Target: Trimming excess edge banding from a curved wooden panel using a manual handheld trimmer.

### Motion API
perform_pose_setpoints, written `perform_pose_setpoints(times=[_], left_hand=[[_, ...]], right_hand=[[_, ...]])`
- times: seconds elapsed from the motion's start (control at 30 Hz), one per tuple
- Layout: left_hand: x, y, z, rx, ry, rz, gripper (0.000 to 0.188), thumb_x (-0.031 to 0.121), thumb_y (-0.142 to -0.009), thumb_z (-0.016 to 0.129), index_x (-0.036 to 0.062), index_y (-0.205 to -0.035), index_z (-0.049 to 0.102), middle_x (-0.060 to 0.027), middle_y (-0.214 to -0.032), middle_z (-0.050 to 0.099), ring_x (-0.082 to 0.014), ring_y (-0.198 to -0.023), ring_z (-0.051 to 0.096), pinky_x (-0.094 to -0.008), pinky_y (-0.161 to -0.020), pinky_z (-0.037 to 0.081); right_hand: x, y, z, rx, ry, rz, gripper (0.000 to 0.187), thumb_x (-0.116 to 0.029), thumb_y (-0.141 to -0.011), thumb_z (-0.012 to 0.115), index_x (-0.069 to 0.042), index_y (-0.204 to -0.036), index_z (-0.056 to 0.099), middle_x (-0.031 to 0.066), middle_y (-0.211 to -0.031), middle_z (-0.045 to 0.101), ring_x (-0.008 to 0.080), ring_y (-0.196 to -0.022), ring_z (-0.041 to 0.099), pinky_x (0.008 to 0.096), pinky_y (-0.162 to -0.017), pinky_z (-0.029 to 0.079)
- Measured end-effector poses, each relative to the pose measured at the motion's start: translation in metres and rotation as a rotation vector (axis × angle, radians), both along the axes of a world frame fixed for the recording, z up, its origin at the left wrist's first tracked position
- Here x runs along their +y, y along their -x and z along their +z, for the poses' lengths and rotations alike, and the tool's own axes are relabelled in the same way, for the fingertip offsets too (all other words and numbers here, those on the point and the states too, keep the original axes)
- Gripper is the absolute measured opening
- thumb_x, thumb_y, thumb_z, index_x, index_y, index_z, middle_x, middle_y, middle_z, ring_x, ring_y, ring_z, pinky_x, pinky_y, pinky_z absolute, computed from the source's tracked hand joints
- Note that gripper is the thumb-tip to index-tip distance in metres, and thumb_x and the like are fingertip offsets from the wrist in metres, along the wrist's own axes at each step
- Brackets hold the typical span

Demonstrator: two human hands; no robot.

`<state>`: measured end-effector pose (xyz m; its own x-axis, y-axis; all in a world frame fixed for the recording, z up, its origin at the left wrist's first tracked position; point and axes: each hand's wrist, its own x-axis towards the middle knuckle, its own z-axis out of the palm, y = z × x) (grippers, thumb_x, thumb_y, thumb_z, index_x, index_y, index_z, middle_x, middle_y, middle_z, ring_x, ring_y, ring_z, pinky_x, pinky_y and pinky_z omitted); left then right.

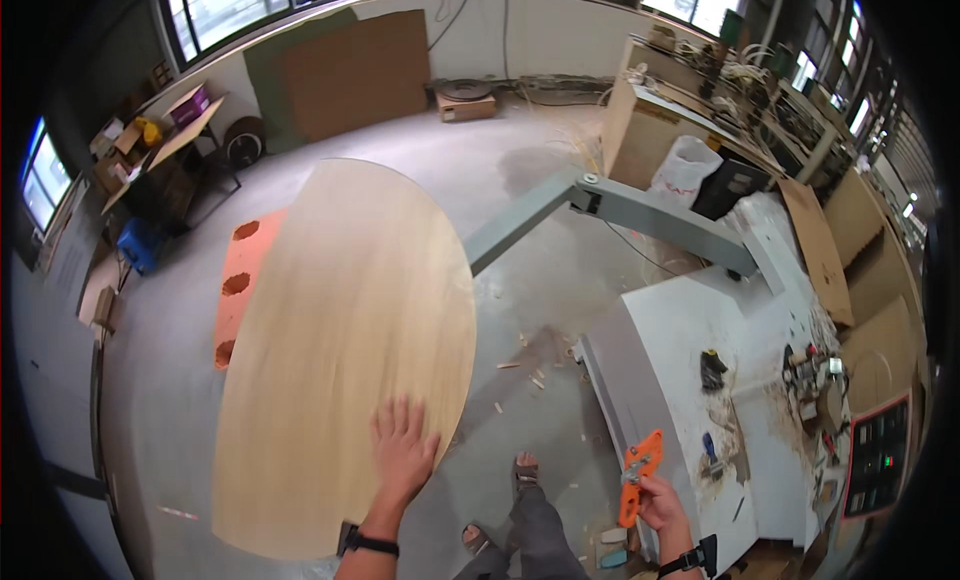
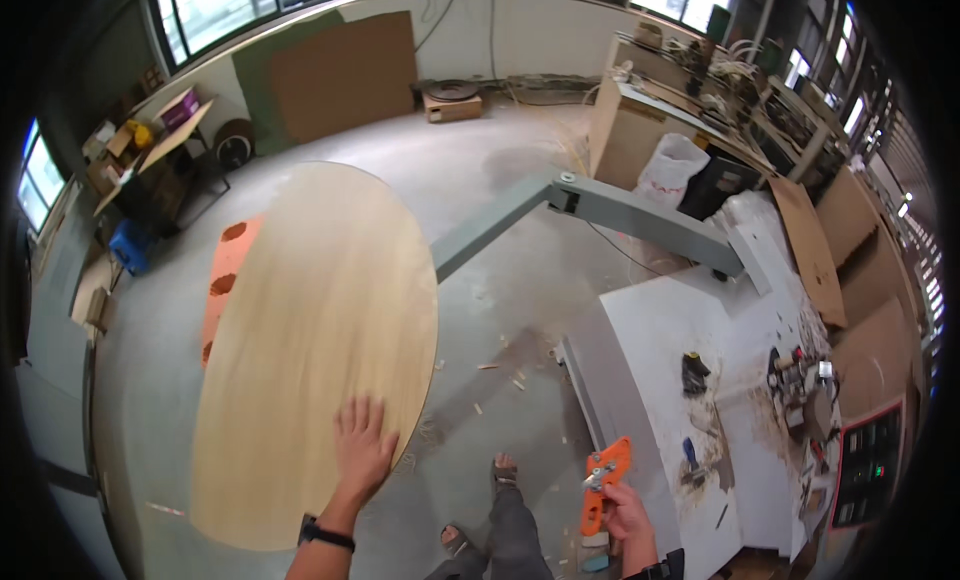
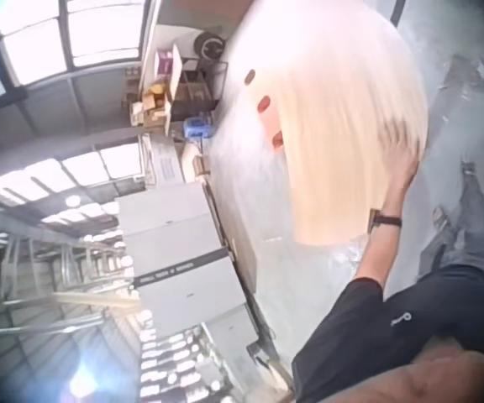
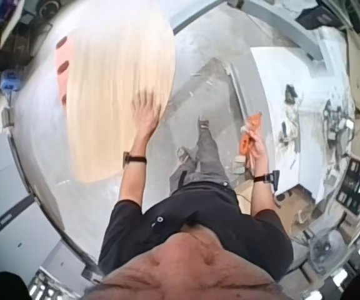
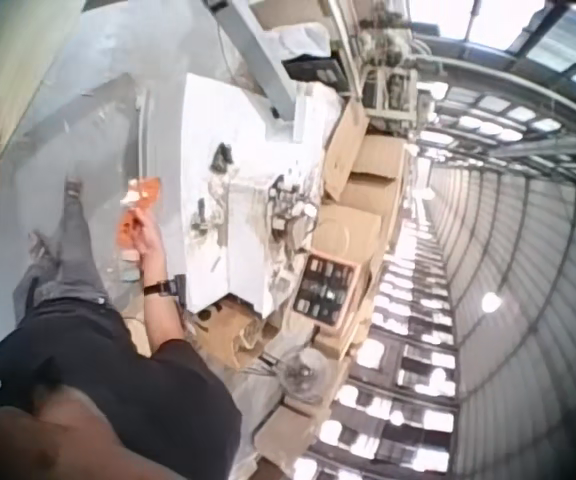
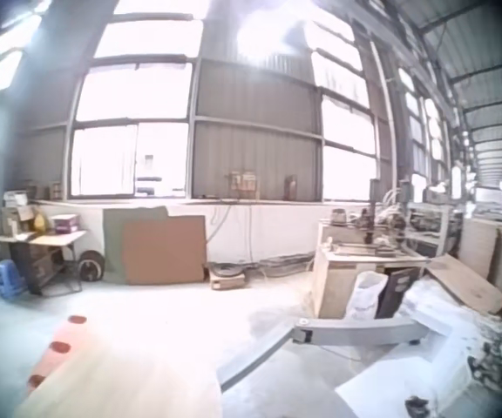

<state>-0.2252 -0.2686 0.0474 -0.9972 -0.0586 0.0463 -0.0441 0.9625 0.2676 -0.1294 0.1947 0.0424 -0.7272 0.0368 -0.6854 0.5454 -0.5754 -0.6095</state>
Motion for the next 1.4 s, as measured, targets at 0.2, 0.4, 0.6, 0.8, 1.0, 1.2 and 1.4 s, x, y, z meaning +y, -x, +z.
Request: perform_pose_setpoints(times=[0.2, 0.4, 0.6, 0.8, 1.0, 1.2, 1.4], left_hand=[[-0.084, -0.046, 0.011, -0.181, -0.009, 0.078, 0.07, 0.043, -0.087, 0.058, 0.0095, -0.146, 0.042, -0.0188, -0.157, 0.028, -0.0375, -0.148, 0.018, -0.0548, -0.119, 0.008], [-0.143, -0.043, -0.042, -0.174, 0.142, 0.446, 0.081, 0.041, -0.086, 0.059, 0.0032, -0.151, 0.029, -0.0207, -0.161, 0.017, -0.0449, -0.148, 0.01, -0.0628, -0.117, 0.003], [0.036, 0.079, 0.031, -0.271, -0.042, -0.479, 0.067, 0.047, -0.082, 0.065, 0.0122, -0.137, 0.053, -0.0185, -0.151, 0.039, -0.0477, -0.143, 0.023, -0.0677, -0.113, 0.008], [0.004, 0.046, 0.004, -0.281, -0.017, -0.589, 0.057, 0.043, -0.091, 0.058, 0.0212, -0.143, 0.049, -0.0092, -0.154, 0.037, -0.0348, -0.15, 0.014, -0.0677, -0.116, 0.002], [-0.031, 0.015, 0.001, -0.288, 0.034, -0.697, 0.049, 0.041, -0.09, 0.058, 0.0218, -0.135, 0.058, -0.0088, -0.147, 0.047, -0.036, -0.146, 0.024, -0.0684, -0.116, 0.006], [-0.041, 0.01, 0.003, -0.335, 0.067, -0.736, 0.05, 0.043, -0.088, 0.059, 0.0215, -0.133, 0.059, -0.0086, -0.144, 0.05, -0.0375, -0.143, 0.028, -0.0692, -0.115, 0.01], [-0.042, 0.007, -0.003, -0.32, 0.076, -0.734, 0.051, 0.042, -0.087, 0.06, 0.0211, -0.134, 0.059, -0.0083, -0.143, 0.05, -0.0377, -0.143, 0.028, -0.0692, -0.115, 0.011]], right_hand=[[-0.044, 0.149, -0.032, 0.037, 0.006, 0.321, 0.031, -0.015, -0.097, 0.05, -0.008, -0.127, 0.054, 0.0031, -0.096, 0.062, 0.0127, -0.077, 0.06, 0.0269, -0.049, 0.046], [-0.09, 0.297, -0.007, 0.219, 0.124, 0.175, 0.037, -0.014, -0.095, 0.05, -0.009, -0.132, 0.05, 0.001, -0.095, 0.061, 0.0085, -0.072, 0.056, 0.0226, -0.044, 0.038], [-0.089, 0.402, -0.002, 0.344, -0.065, 0.133, 0.025, -0.015, -0.09, 0.064, -0.01, -0.113, 0.055, -0.0028, -0.083, 0.057, 0.005, -0.062, 0.051, 0.02, -0.044, 0.035], [-0.087, 0.455, 0.002, 0.371, -0.239, 0.029, 0.022, -0.012, -0.087, 0.07, -0.011, -0.1, 0.053, -0.0045, -0.074, 0.054, 0.0025, -0.049, 0.044, 0.0183, -0.038, 0.03], [-0.091, 0.489, -0.02, 0.432, -0.209, -0.021, 0.024, -0.01, -0.085, 0.072, -0.011, -0.099, 0.052, -0.0035, -0.075, 0.055, 0.0024, -0.047, 0.043, 0.0177, -0.038, 0.031], [-0.082, 0.505, -0.032, 0.426, -0.222, -0.068, 0.025, -0.009, -0.084, 0.072, -0.01, -0.098, 0.052, -0.0029, -0.075, 0.056, 0.0022, -0.048, 0.043, 0.0175, -0.038, 0.031], [-0.082, 0.525, -0.027, 0.484, -0.201, -0.02, 0.024, -0.008, -0.084, 0.071, -0.009, -0.098, 0.051, -0.0018, -0.076, 0.056, 0.0022, -0.049, 0.043, 0.0182, -0.039, 0.03]])
